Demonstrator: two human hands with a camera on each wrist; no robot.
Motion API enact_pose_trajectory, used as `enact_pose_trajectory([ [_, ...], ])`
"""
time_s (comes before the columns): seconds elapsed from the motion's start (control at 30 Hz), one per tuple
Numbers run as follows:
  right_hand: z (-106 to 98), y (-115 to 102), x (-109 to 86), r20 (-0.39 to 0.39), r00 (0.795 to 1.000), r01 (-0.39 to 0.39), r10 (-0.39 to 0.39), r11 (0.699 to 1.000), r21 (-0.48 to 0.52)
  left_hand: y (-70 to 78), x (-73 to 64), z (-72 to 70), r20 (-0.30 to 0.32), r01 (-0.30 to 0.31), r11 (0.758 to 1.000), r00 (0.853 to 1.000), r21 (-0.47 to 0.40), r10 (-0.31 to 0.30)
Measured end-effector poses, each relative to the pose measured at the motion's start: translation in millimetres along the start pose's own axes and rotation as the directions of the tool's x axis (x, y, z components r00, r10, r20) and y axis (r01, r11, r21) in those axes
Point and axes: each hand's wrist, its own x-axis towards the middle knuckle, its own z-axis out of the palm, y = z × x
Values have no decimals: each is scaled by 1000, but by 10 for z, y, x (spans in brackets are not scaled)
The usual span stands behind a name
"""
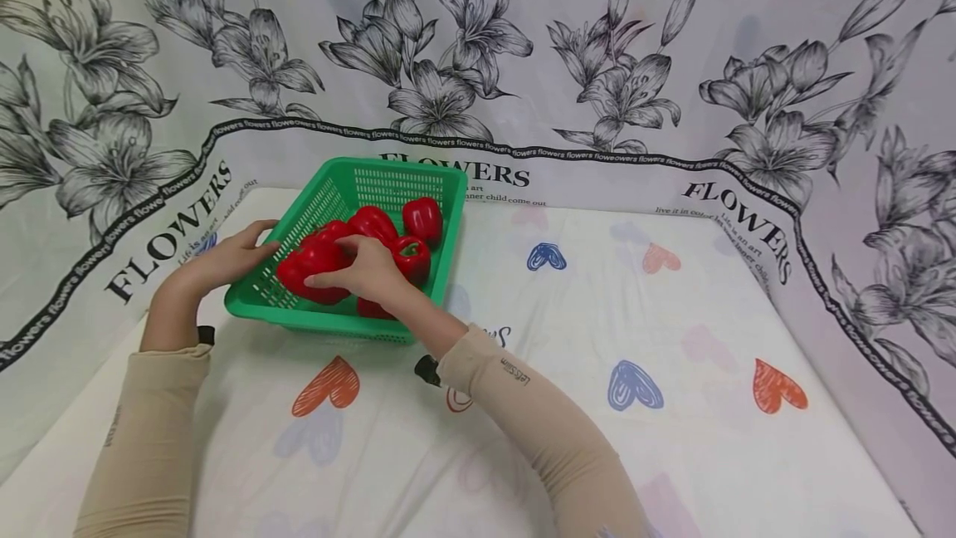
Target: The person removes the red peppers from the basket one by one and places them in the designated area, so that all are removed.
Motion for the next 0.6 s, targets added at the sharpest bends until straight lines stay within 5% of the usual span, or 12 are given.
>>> enact_pose_trajectory([
  [0.6,-385,77,-180,-30,999,-9,18,965,262,-23,23,-7,2,-11,1000,1000,11,11],
])
